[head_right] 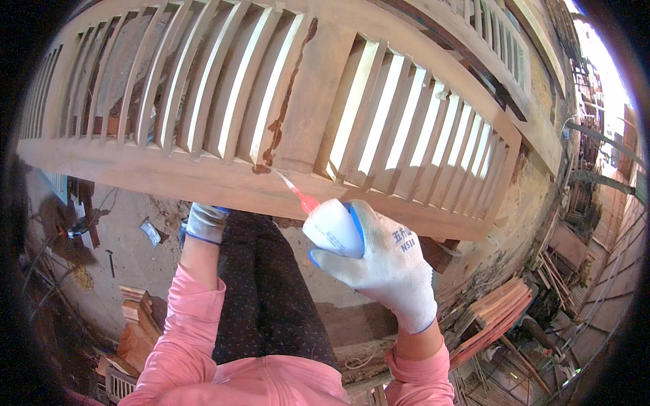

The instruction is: The person sands a wooden slatted panel with a sanding block, then applies wood glue into the gaps between slats and smooths it with a finger. The work occurs in a woodworking shop with other workers visible in the background.

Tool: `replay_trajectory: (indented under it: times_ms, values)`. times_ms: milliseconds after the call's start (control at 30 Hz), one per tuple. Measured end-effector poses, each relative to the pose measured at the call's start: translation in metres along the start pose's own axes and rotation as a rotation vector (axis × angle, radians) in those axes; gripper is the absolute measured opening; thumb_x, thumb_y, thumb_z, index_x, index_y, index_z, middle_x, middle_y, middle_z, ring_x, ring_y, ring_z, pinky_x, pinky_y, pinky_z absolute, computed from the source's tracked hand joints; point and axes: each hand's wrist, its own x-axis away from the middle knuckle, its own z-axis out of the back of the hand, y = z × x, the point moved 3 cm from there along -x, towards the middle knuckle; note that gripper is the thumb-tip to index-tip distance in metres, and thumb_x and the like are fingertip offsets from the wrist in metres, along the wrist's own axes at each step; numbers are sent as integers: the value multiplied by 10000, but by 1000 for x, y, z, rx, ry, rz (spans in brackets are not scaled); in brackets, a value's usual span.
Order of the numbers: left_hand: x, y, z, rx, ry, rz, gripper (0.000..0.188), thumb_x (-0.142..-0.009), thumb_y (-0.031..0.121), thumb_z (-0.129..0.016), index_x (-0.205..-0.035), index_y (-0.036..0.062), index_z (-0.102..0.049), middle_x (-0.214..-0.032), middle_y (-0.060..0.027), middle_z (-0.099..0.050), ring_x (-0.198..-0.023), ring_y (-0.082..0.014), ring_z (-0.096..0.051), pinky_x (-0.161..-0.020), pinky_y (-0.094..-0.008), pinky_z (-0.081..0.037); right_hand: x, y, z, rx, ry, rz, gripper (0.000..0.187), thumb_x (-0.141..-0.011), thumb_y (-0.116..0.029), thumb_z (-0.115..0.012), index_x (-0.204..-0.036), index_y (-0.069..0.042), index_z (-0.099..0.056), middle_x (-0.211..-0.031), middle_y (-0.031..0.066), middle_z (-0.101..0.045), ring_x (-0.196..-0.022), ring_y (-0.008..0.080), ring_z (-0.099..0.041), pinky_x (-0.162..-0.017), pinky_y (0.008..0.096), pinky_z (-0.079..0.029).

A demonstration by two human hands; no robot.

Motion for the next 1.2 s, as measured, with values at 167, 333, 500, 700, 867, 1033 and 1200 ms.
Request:
replay_trajectory:
  times_ms: [167,333,500,700,867,1033,1200]
  values:
    - [-40,23,20,85,64,-23,357,-1016,460,-576,-1219,177,-656,-1173,-93,-663,-1125,-349,-616,-952,-513,-480,10,18,-12,-207,100,-125,649,-757,-378,-909,-1246,-27,-665,-1022,196,-739,-918,375,-744,-816,435,-599]
    - [-14,-6,-11,-163,-127,-66,512,-1067,518,-489,-1455,196,-576,-1407,-109,-611,-1320,-350,-553,-1129,-499,-443,25,23,-20,-626,203,-303,645,-753,-231,-902,-1302,-8,-644,-1076,120,-746,-980,203,-724,-881,371,-577]
    - [5,-27,-37,-99,-104,-40,512,-1067,528,-479,-1454,208,-576,-1406,-107,-611,-1326,-344,-548,-1133,-500,-436,29,35,-21,-852,327,-333,639,-762,-169,-854,-1329,13,-623,-1134,89,-727,-1024,152,-691,-946,329,-541]
    - [-13,-11,-18,-31,-94,3,507,-1067,525,-483,-1448,204,-579,-1400,-107,-614,-1322,-344,-551,-1131,-498,-438,29,45,-24,-958,407,-308,668,-759,-153,-821,-1363,21,-596,-1158,84,-703,-1018,159,-683,-938,314,-543]
    - [-14,-4,-13,-13,-100,27,503,-1067,523,-485,-1442,201,-582,-1396,-108,-617,-1319,-343,-553,-1128,-498,-441,26,41,-21,-1069,442,-301,700,-783,-145,-803,-1419,25,-562,-1189,97,-700,-1058,179,-691,-942,324,-558]
    - [-15,-3,-13,-6,-109,44,499,-1067,520,-488,-1437,198,-584,-1392,-108,-619,-1316,-342,-556,-1126,-497,-443,19,46,-18,-1049,487,-251,697,-798,-129,-801,-1431,29,-557,-1216,108,-698,-1075,183,-694,-951,330,-561]
    - [-19,-3,-13,2,-109,54,496,-1067,517,-491,-1431,195,-587,-1387,-108,-622,-1313,-342,-558,-1124,-496,-445,-13,43,10,-829,509,-124,606,-819,-169,-814,-1358,23,-617,-1162,109,-716,-1000,171,-708,-883,326,-575]
